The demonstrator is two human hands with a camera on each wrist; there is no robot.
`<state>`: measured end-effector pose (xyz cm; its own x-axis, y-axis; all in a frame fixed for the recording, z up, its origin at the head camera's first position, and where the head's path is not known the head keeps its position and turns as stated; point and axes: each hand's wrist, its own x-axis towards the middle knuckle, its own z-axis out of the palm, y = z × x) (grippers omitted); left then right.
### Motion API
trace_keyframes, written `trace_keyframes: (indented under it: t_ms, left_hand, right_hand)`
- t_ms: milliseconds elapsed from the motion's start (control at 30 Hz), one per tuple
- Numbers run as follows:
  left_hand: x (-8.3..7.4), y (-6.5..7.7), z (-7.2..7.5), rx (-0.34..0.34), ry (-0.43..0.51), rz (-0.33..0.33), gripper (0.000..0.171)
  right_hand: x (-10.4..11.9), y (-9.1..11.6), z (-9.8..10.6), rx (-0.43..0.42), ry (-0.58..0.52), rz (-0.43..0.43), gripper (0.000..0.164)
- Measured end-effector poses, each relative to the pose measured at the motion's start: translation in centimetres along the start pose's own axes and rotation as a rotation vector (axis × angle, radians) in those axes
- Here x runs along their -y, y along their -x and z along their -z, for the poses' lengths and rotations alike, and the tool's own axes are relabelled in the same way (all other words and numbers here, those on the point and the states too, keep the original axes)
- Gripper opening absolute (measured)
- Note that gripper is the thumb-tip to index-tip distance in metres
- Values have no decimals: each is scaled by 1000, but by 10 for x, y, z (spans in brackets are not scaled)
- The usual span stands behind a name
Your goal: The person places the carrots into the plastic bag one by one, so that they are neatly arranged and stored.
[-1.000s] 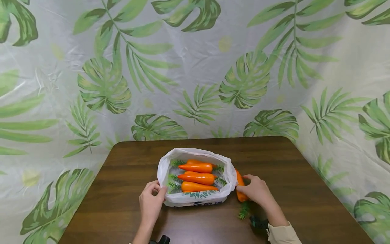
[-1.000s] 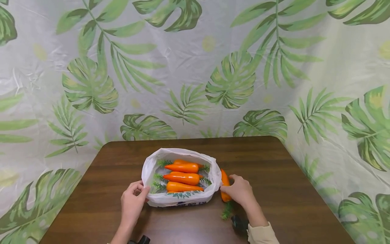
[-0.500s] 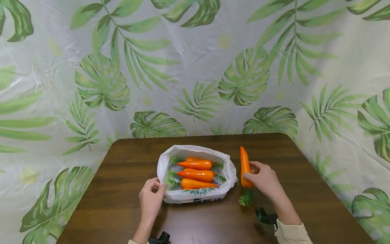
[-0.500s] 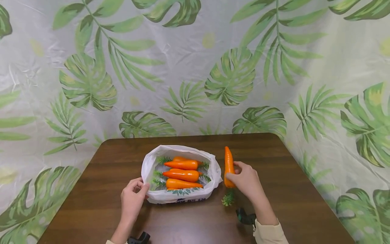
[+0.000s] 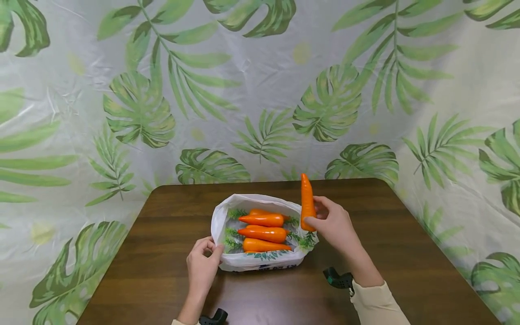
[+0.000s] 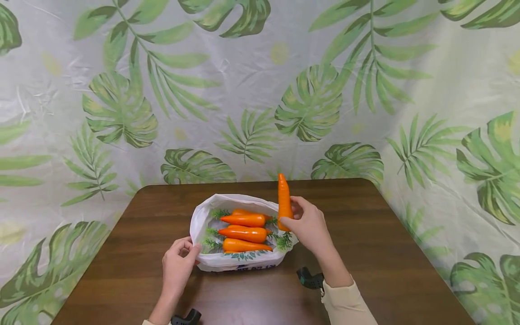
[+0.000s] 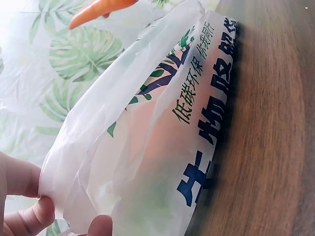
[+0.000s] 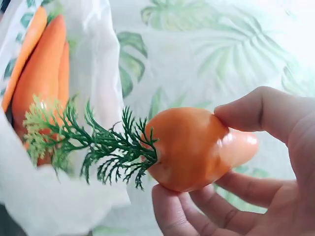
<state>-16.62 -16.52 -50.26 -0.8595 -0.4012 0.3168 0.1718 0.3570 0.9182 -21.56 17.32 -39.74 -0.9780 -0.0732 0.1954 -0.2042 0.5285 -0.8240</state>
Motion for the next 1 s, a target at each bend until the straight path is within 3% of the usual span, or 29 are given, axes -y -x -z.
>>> trace_keyframes:
  t_ms: [167,333,733,867,1000]
  left_hand:
    - [1,1,0,-1,-22,-3,26]
    - [1,1,0,-4,-39,-8,27]
    - [2,-1,1,1,-53,-40,29]
    - [1,-2,0,-3,-55,-45,29]
    - [1,-2,0,-16,-65,-53,29]
  right_hand:
    - [8,-4,-19,31,-22,91,57]
    - [11,-9,-37,46,38,199,58]
    - [9,-6,-82,172,442,442,58]
    - [6,-2,-91,198,588,521,58]
    - [2,1,-96,223,668,570,55]
